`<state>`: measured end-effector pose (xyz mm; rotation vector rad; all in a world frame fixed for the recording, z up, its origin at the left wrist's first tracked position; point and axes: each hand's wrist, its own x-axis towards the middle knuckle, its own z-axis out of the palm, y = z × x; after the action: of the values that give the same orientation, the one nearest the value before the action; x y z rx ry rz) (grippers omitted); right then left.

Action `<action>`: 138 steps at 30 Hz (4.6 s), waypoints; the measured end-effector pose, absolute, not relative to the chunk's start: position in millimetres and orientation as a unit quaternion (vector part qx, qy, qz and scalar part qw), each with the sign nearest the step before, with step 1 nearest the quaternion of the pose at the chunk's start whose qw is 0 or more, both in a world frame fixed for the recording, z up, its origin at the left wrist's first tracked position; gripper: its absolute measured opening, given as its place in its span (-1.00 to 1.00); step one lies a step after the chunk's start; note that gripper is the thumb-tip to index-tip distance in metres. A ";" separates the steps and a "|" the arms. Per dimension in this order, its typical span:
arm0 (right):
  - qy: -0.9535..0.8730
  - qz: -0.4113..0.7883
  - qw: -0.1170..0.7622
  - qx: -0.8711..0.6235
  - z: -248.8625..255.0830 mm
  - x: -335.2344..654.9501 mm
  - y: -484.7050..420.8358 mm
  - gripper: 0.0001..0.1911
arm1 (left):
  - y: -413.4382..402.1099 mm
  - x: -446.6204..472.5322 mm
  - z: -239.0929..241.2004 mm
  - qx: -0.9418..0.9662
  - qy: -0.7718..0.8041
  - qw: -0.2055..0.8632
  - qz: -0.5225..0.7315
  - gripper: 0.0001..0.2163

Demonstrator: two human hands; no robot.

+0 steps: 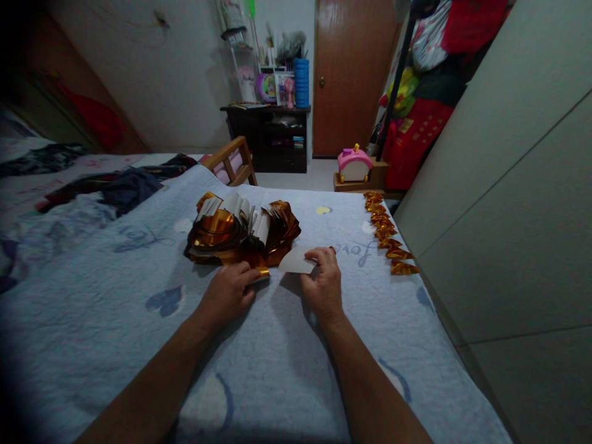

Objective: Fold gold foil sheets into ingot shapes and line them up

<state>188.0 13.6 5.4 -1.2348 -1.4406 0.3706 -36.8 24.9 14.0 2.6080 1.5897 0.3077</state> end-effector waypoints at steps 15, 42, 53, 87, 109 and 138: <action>-0.697 0.108 0.305 -0.640 -4.8 189.2 10.3 -0.69 | 17.4 -87.4 17.4 0.830 0.547 -0.013 0.109 -0.77; -0.718 0.482 0.292 -0.408 13.4 198.4 9.4 -0.74 | 8.6 -9.5 26.9 0.850 0.355 0.329 0.207 -0.91; -0.668 0.540 0.273 -0.433 25.7 219.1 11.9 -0.77 | 9.3 -0.2 18.5 0.786 0.404 0.405 0.235 -0.84; -0.677 0.273 0.112 -0.674 17.8 215.5 17.0 -0.85 | 10.7 16.0 -8.6 0.802 0.523 0.186 0.220 -0.78; -0.671 0.227 0.083 -0.701 12.0 211.2 17.7 -0.83 | 12.3 18.3 -12.1 0.793 0.542 0.166 0.225 -0.82; -0.664 0.230 0.073 -0.708 14.3 210.4 17.9 -0.80 | -0.6 17.5 -6.6 0.886 0.436 0.052 0.146 -0.93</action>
<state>210.4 17.9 14.3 -2.1262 -1.9948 0.6914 17.5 -0.6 -6.6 2.6957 1.3261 0.4435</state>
